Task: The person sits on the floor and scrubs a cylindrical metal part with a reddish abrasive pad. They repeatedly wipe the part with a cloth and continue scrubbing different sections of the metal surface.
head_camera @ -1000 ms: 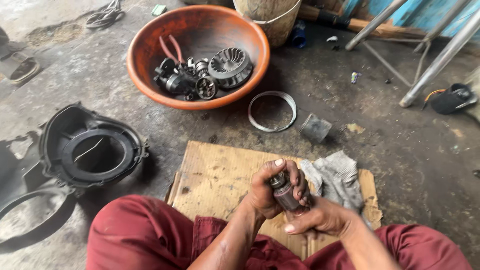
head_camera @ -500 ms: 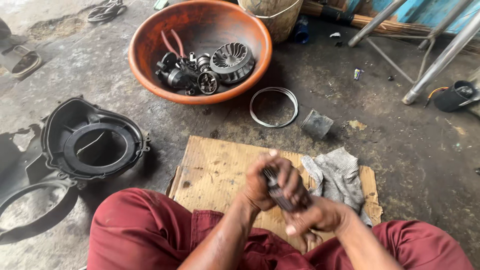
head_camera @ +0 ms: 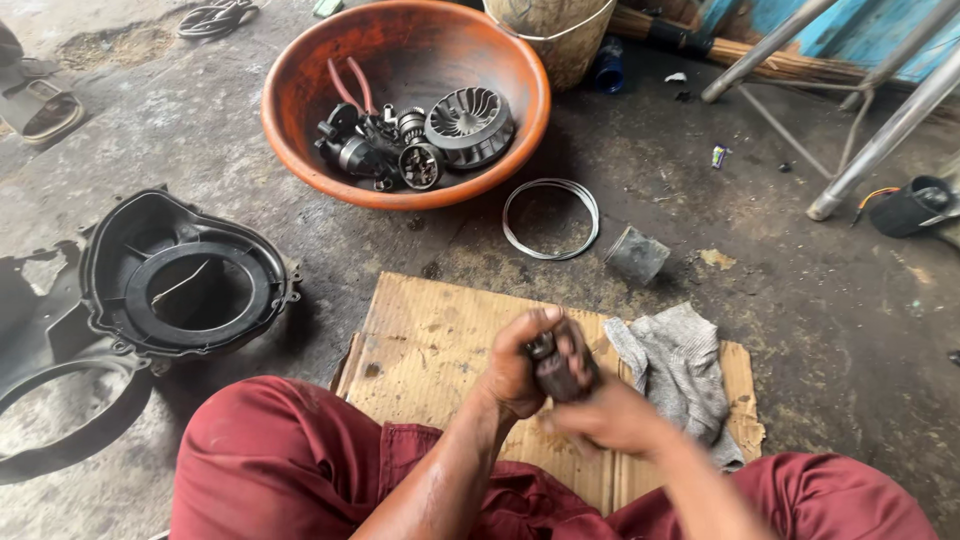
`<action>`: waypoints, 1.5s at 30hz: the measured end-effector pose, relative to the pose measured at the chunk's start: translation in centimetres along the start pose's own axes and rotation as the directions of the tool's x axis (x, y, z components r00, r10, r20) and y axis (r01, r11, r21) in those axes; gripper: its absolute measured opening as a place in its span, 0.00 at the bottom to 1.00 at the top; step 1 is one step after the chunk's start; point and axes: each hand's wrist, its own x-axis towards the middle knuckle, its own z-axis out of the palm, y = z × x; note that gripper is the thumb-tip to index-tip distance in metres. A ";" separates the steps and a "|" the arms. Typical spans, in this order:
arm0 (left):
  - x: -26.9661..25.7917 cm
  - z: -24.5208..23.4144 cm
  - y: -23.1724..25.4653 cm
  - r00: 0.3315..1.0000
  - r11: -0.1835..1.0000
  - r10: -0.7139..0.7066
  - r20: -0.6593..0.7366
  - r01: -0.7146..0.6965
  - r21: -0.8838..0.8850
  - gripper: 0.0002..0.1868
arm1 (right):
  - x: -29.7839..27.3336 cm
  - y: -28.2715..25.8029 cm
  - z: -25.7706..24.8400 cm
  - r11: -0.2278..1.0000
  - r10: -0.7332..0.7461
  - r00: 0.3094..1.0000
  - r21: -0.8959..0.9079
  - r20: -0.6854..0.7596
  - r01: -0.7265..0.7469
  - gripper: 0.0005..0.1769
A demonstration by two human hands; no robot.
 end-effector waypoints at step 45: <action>0.4 2.2 0.9 0.971 0.918 0.200 -0.134 -0.137 0.372 0.21 | 0.2 -0.4 -0.6 0.985 -0.091 0.994 -0.150 -0.054 0.083 0.16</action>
